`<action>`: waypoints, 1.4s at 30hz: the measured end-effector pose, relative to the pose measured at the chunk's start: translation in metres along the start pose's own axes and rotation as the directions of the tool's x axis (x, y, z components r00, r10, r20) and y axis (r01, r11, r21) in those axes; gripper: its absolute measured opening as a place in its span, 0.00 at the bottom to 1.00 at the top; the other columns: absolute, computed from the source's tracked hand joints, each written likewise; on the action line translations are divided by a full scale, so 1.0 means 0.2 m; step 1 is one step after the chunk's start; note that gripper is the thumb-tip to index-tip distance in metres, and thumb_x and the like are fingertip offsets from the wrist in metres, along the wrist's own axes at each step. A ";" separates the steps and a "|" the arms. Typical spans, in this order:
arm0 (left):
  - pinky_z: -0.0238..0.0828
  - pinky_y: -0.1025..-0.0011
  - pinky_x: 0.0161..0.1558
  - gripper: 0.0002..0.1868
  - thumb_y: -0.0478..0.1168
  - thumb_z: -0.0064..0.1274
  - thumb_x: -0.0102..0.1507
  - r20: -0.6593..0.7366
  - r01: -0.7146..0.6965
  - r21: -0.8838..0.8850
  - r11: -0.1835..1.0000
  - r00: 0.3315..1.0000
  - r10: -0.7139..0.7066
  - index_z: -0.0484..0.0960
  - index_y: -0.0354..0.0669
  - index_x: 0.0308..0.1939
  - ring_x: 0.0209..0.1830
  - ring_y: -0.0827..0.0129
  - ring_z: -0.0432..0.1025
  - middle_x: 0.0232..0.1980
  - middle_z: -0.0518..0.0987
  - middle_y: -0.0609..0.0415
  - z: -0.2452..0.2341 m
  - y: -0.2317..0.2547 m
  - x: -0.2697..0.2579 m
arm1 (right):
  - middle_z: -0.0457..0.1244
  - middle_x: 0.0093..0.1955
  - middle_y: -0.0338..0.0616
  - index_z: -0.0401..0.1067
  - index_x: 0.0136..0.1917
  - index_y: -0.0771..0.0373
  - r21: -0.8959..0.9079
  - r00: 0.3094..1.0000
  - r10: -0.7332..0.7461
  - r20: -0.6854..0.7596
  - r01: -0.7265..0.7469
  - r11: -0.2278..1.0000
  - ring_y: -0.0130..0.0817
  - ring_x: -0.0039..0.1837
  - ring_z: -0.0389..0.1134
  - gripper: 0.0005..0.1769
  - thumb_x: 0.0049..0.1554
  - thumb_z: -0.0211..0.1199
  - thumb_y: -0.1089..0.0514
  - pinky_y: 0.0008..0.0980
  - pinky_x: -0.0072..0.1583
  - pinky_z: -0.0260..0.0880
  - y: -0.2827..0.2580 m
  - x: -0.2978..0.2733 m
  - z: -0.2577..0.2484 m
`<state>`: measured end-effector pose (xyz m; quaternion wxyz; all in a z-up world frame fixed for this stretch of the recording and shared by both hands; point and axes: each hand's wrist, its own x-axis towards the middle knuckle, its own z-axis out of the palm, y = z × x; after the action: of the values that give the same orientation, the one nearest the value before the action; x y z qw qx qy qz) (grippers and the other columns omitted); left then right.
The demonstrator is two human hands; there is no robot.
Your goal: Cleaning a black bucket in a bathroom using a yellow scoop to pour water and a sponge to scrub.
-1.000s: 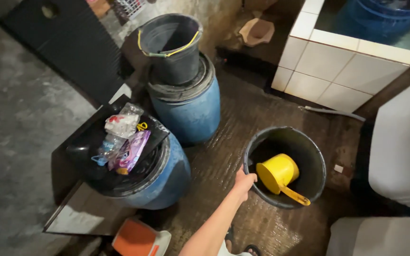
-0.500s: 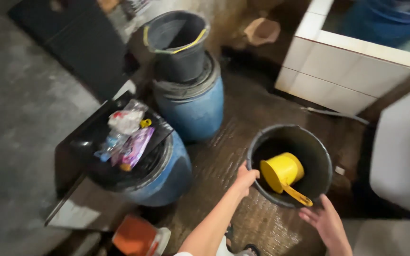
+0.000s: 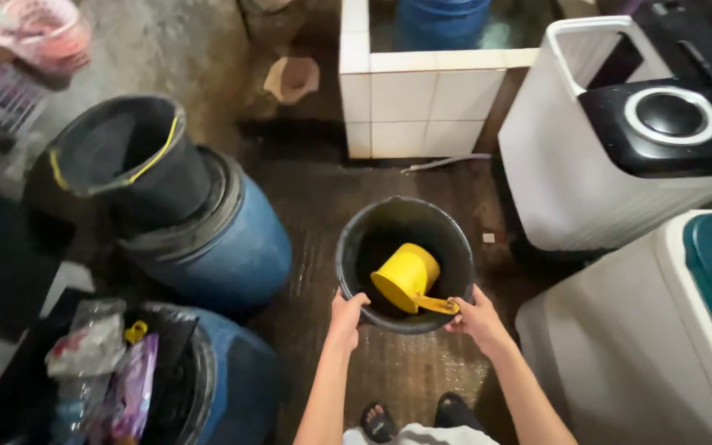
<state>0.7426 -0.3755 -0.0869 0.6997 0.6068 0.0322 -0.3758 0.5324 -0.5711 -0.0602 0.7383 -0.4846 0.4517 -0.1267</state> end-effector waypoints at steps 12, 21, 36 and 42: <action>0.83 0.55 0.46 0.27 0.56 0.46 0.68 0.092 0.058 -0.083 0.995 0.994 -0.051 0.70 0.55 0.69 0.46 0.69 0.76 0.56 0.77 0.59 0.14 0.14 -0.19 | 0.65 0.42 0.43 0.68 0.61 0.59 -0.036 0.999 -0.028 0.017 0.029 0.999 0.32 0.36 0.65 0.14 0.61 0.57 0.62 0.37 0.37 0.72 -0.07 0.30 -0.09; 0.76 0.61 0.52 0.29 0.58 0.41 0.70 -0.274 -0.195 -0.263 0.945 0.954 0.120 0.67 0.63 0.75 0.56 0.65 0.76 0.65 0.76 0.57 0.24 -0.10 -0.42 | 0.66 0.49 0.46 0.65 0.61 0.63 -0.181 0.949 0.040 0.314 0.019 0.983 0.36 0.43 0.69 0.13 0.62 0.55 0.63 0.38 0.40 0.74 -0.21 0.54 -0.10; 0.60 0.44 0.66 0.36 0.52 0.57 0.63 -0.840 0.225 -0.244 0.943 -0.535 -0.090 0.71 0.41 0.72 0.66 0.36 0.65 0.68 0.72 0.32 -0.08 -1.66 -1.68 | 0.67 0.49 0.48 0.65 0.60 0.64 -0.414 0.679 0.240 0.694 0.104 0.904 0.38 0.41 0.71 0.15 0.59 0.57 0.64 0.37 0.36 0.75 -0.17 0.19 0.20; 0.53 0.51 0.72 0.31 0.55 0.47 0.70 -0.838 0.080 0.158 0.984 -0.516 0.177 0.69 0.44 0.74 0.74 0.39 0.58 0.74 0.65 0.33 0.08 -1.31 -1.86 | 0.67 0.46 0.50 0.63 0.59 0.64 -0.562 0.454 0.426 0.782 0.220 0.797 0.40 0.35 0.70 0.15 0.59 0.56 0.64 0.38 0.33 0.74 0.02 -0.14 0.37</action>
<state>0.3204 -0.2036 -0.1123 0.2862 0.6752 0.5658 0.3769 0.5743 -0.5069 -0.0389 0.6773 -0.6511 0.0470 0.3394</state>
